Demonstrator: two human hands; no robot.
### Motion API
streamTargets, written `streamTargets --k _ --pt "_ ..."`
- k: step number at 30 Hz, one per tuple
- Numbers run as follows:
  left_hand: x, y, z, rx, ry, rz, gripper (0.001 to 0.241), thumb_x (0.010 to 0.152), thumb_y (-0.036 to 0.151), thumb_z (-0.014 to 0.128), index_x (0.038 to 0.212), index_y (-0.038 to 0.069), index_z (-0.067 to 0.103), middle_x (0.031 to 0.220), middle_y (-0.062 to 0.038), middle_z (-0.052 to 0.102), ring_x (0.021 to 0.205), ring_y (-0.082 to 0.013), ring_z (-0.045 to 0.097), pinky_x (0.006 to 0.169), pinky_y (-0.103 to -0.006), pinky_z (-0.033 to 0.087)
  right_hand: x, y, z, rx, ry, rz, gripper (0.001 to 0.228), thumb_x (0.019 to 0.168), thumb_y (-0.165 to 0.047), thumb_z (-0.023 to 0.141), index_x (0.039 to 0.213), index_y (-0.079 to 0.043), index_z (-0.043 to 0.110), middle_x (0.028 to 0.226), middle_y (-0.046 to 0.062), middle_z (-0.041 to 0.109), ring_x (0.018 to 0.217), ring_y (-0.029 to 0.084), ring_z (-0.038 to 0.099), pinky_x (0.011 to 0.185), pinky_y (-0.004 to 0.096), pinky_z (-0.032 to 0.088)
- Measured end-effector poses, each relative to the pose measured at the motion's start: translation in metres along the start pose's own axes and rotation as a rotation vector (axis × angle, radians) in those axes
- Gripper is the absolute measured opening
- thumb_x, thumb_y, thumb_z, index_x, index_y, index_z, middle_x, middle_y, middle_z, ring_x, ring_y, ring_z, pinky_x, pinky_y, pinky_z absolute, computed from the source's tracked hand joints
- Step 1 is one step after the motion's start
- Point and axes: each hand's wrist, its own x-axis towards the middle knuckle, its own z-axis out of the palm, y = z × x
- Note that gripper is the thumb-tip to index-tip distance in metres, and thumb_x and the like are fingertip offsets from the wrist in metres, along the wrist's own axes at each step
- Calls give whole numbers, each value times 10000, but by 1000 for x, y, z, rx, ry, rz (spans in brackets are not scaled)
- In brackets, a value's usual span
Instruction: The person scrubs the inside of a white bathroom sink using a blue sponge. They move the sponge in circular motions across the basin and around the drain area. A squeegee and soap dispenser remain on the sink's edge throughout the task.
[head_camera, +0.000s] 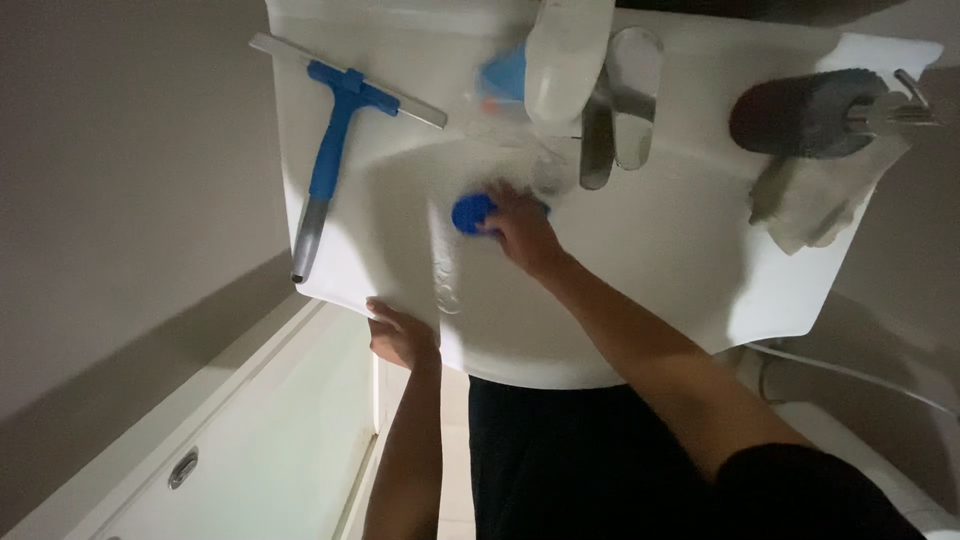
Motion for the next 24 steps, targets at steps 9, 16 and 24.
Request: streamTargets --k 9,16,24 --pt "-3 -4 6 103 47 86 781 1119 555 283 978 -119 652 875 -388 667 897 -564 664 852 -595 499 1 -7 -34 -223 33 200 263 868 -200 799 1119 -253 742 1463 139 532 1206 415 634 989 589 519" --pt "-7 16 -4 68 4 43 722 1110 572 296 939 -40 637 842 -265 707 815 -406 713 803 -500 537 -50 56 -112 -360 -18 318 104 898 -140 757 957 -225 756 926 50 749 901 306 716 900 451 511" --pt "-11 18 0 117 56 135 744 1117 560 268 928 -47 655 777 -303 665 729 -437 691 738 -481 534 -16 0 -84 122 36 147 103 885 -69 672 825 -99 749 910 157 733 849 372 712 832 469 528"
